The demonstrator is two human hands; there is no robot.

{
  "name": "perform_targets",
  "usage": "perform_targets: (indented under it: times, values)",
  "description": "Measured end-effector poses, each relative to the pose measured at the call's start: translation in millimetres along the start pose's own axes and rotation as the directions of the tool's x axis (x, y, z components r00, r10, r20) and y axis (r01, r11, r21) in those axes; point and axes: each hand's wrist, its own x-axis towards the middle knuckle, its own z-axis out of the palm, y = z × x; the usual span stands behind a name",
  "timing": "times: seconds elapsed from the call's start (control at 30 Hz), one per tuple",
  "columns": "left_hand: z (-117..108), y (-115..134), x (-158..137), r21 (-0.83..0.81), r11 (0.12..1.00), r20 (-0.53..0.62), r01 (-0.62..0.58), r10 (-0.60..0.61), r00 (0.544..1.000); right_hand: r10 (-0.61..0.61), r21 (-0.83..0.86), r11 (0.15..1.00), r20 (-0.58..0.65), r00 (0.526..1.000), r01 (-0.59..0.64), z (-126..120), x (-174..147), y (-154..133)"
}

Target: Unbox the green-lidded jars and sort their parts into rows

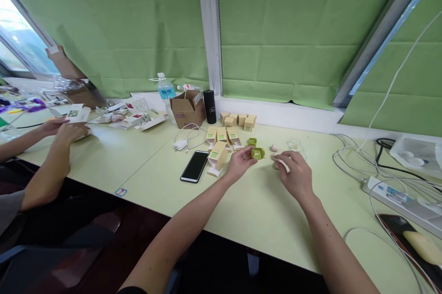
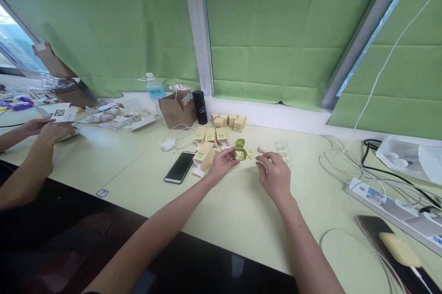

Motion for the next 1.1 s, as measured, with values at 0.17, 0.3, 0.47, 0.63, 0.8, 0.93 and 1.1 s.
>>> perform_targets:
  times: [0.17, 0.3, 0.47, 0.63, 0.8, 0.93, 1.1]
  values:
    - [4, 1, -5, -0.024, 0.999, 0.045, 0.025, -0.023, 0.999, -0.113, 0.064, 0.991, -0.124, 0.986, 0.121, 14, 8, -23]
    - [9, 5, -11, 0.034, 0.999, 0.063, 0.023, -0.025, 0.998, -0.132, 0.009, 0.991, -0.118, 0.984, 0.134, 22, 11, -27]
    - [14, 15, -19, 0.194, 0.978, 0.124, -0.079, 0.056, 0.991, -0.135, 0.016, 0.99, -0.099, 0.986, 0.137, 21, 9, -25]
    - [13, 22, -22, 0.324, 0.931, 0.178, -0.168, 0.115, 0.977, -0.185, 0.052, 0.98, -0.128, 0.974, 0.193, 20, 8, -26]
    - [11, 22, -21, 0.408, 0.878, 0.236, -0.249, 0.162, 0.958, -0.215, 0.085, 0.97, -0.157, 0.964, 0.23, 21, 8, -23]
    - [8, 21, -22, 0.468, 0.825, 0.297, -0.315, 0.189, 0.936, -0.195, 0.129, 0.968, -0.159, 0.968, 0.216, 23, 7, -20]
    - [3, 21, -22, 0.541, 0.725, 0.389, -0.426, 0.233, 0.891, -0.164, 0.161, 0.969, -0.145, 0.976, 0.187, 26, 4, -18]
